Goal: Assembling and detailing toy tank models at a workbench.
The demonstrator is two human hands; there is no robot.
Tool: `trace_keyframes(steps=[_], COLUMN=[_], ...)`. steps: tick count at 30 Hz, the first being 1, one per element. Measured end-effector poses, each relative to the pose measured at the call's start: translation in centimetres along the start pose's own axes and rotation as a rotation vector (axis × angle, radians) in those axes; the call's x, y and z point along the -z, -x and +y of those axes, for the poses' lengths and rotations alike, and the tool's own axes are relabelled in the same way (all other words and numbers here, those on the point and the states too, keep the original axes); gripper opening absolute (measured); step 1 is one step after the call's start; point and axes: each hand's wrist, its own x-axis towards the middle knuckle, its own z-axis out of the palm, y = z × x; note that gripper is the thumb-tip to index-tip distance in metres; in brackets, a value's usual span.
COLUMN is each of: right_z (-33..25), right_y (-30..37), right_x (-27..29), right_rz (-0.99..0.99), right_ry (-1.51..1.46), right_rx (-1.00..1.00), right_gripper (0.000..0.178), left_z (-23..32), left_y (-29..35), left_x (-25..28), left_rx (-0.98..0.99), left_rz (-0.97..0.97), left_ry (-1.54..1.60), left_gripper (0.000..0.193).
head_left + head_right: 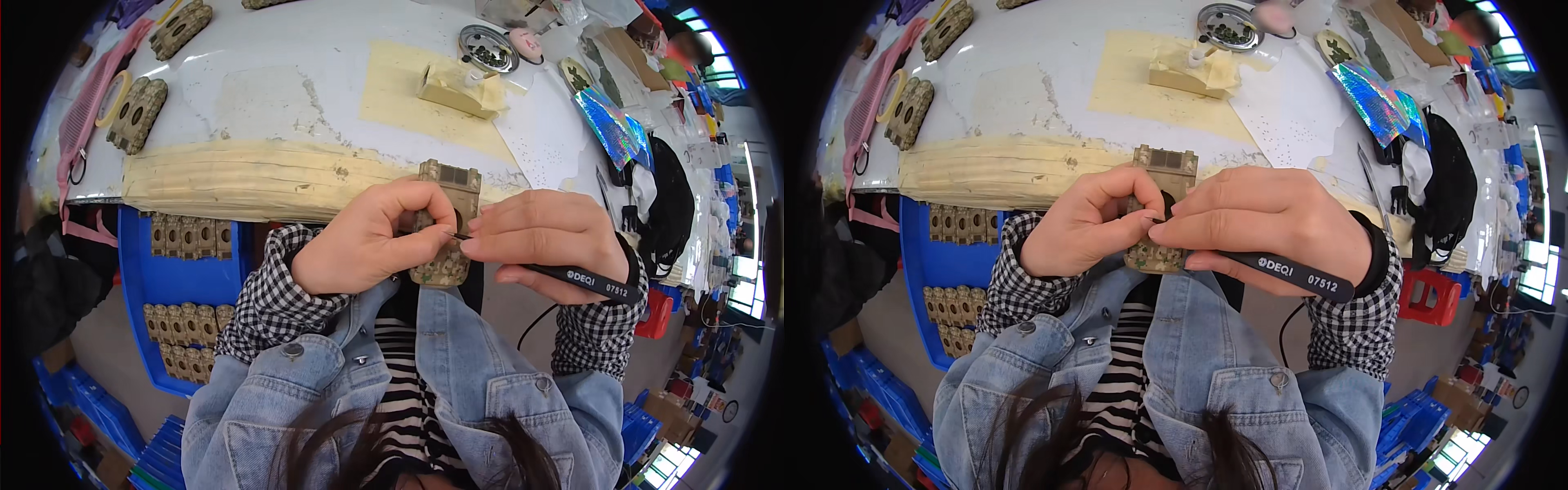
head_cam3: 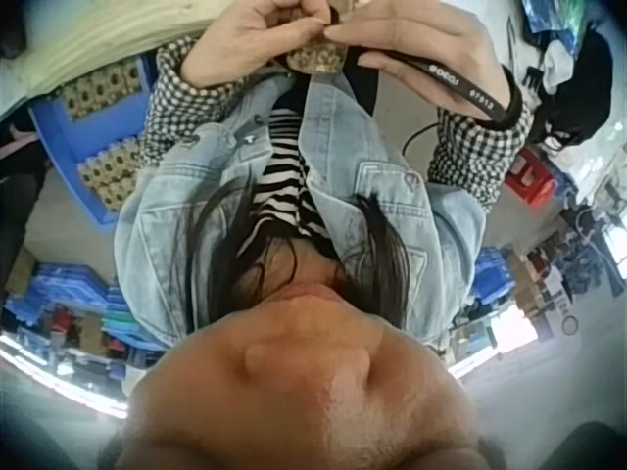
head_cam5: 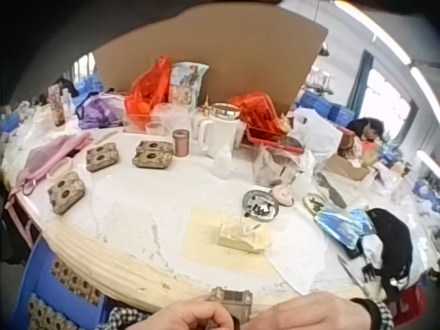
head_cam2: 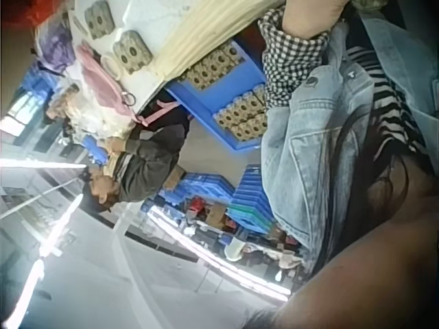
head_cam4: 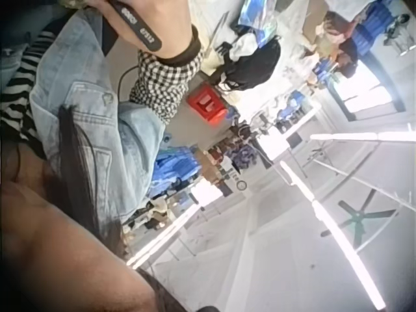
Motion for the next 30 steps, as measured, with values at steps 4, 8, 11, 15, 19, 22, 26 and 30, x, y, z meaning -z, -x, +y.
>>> trace_keyframes(steps=[4,8,11,15,19,22,26,30], right_z=[0.1,0.2,0.3,0.4,0.7,0.7,0.1,0.2], right_y=[0.2,1.4,2.1,1.7,1.7,1.4,1.2,1.3], right_x=[0.2,0.2,-1.8,-5.0,-5.6,-6.0,-6.2,-5.9], right_rz=[0.078,0.333,0.553,0.715,0.739,0.791,0.793,0.716], right_ry=[-0.041,-0.140,-0.289,-0.553,-0.555,-0.539,-0.414,-0.247], right_rx=[0.139,0.118,-0.142,-0.309,-0.312,-0.304,-0.298,-0.246], right_gripper=[0.027,0.031,0.034,0.033,0.034,0.033,0.028,0.023], left_z=[-0.2,-0.2,-0.1,0.3,0.2,0.2,0.4,0.2], left_y=[-0.2,-0.1,0.0,0.0,-0.1,-0.1,0.0,0.0], left_x=[-0.4,-0.3,-0.7,-0.7,-0.8,-0.8,-0.9,-1.0], left_rx=[-0.010,-0.074,-0.118,-0.082,-0.092,-0.085,-0.107,-0.114], left_rz=[0.099,0.187,0.238,0.232,0.260,0.294,0.295,0.331], left_ry=[0.044,0.100,0.217,0.273,0.314,0.260,0.238,0.286], left_gripper=[0.007,0.010,0.014,0.015,0.015,0.015,0.013,0.014])
